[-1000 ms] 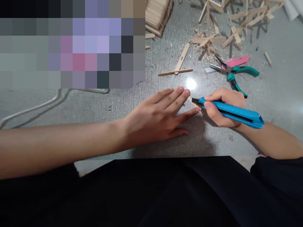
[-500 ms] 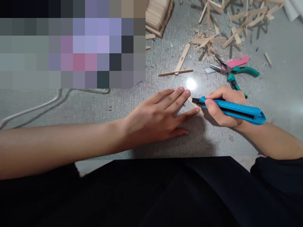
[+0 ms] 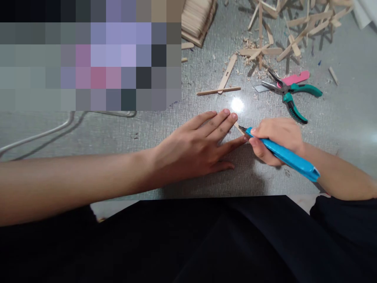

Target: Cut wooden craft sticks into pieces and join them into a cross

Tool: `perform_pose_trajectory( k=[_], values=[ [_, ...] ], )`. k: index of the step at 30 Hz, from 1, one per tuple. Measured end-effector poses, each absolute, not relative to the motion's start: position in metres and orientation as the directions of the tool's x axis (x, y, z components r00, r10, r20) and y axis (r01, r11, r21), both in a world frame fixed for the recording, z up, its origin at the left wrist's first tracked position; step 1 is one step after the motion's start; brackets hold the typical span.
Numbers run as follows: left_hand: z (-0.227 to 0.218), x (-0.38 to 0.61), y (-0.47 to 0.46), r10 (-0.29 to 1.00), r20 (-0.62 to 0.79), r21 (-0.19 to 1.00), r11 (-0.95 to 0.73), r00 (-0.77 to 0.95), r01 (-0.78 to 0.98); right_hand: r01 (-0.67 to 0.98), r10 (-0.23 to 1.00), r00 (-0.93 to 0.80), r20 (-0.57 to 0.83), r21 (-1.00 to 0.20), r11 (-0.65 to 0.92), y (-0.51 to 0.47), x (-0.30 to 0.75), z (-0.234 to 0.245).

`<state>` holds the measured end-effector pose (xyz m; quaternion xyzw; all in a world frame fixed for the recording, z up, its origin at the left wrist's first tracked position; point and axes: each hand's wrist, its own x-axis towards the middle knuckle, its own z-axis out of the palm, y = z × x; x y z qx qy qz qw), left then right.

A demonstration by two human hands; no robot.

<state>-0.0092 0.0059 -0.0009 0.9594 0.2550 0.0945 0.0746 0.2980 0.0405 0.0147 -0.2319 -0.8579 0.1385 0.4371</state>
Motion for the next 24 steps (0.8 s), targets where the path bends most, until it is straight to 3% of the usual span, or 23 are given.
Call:
perform_pose_trajectory(
  k=[4,9,15,20,24],
  values=[
    [0.002,-0.009,0.006,0.509,0.135,0.212,-0.853,0.850,0.477,0.266,0.478,-0.558,0.679,-0.399,0.878,0.043,0.290,0.023],
    [0.007,-0.009,0.003,0.506,0.131,0.191,-0.857,0.852,0.479,0.323,0.542,-0.670,0.507,-0.458,0.828,0.045,0.289,0.038],
    [0.011,-0.006,0.002,0.515,0.075,0.145,-0.853,0.854,0.502,0.365,0.580,-0.637,0.507,-0.464,0.807,0.040,0.286,0.032],
    [0.009,-0.001,0.000,0.550,0.062,0.152,-0.830,0.833,0.536,0.303,0.520,-0.552,0.651,-0.425,0.853,0.038,0.284,0.012],
    [0.010,0.001,-0.001,0.552,0.075,0.154,-0.829,0.830,0.537,0.343,0.481,-0.486,0.730,-0.347,0.873,0.038,0.287,0.002]
  ],
)
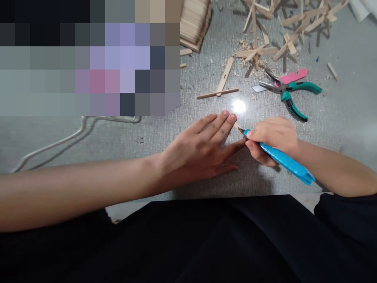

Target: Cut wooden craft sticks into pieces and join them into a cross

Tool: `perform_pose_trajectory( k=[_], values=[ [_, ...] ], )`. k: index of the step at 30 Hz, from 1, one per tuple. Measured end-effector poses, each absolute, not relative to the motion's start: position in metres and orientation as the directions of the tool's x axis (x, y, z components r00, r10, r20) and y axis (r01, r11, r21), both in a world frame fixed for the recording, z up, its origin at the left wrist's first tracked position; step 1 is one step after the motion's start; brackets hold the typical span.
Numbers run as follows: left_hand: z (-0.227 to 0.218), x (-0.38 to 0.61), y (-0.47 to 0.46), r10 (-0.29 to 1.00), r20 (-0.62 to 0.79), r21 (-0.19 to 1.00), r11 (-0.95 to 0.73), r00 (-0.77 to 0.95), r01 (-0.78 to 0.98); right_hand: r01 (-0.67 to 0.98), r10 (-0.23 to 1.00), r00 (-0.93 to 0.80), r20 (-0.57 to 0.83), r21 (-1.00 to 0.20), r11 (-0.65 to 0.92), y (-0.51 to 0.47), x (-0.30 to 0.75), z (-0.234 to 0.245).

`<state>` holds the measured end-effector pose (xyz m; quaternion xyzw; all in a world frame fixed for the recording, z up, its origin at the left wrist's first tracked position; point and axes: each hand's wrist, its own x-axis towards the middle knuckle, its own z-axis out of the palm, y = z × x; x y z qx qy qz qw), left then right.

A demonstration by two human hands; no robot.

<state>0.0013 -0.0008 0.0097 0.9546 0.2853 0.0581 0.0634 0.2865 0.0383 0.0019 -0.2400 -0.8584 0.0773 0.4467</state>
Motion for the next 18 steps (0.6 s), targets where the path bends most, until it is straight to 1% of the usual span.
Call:
perform_pose_trajectory(
  k=[2,5,7,12,16,17,18],
  values=[
    [0.010,0.002,-0.001,0.557,0.080,0.174,-0.824,0.826,0.539,0.356,0.479,-0.486,0.731,-0.335,0.872,0.035,0.292,0.000],
    [0.011,0.003,-0.001,0.574,0.075,0.211,-0.808,0.815,0.550,0.382,0.543,-0.529,0.652,-0.389,0.838,0.028,0.302,-0.002],
    [0.011,0.004,-0.002,0.583,0.075,0.225,-0.800,0.809,0.556,0.383,0.563,-0.529,0.635,-0.413,0.826,0.026,0.306,-0.001],
    [0.011,0.007,-0.002,0.576,0.099,0.228,-0.807,0.811,0.545,0.282,0.509,-0.449,0.735,-0.424,0.861,0.034,0.296,0.001],
    [0.014,0.009,-0.001,0.572,0.086,0.234,-0.807,0.816,0.542,0.240,0.465,-0.405,0.787,-0.399,0.885,0.038,0.292,-0.001],
    [0.016,0.010,-0.001,0.572,0.075,0.234,-0.807,0.817,0.543,0.247,0.472,-0.390,0.790,-0.404,0.881,0.036,0.297,-0.003],
    [0.017,0.011,0.000,0.574,0.060,0.229,-0.805,0.817,0.548,0.294,0.527,-0.388,0.756,-0.440,0.848,0.032,0.305,-0.004]
  ],
)
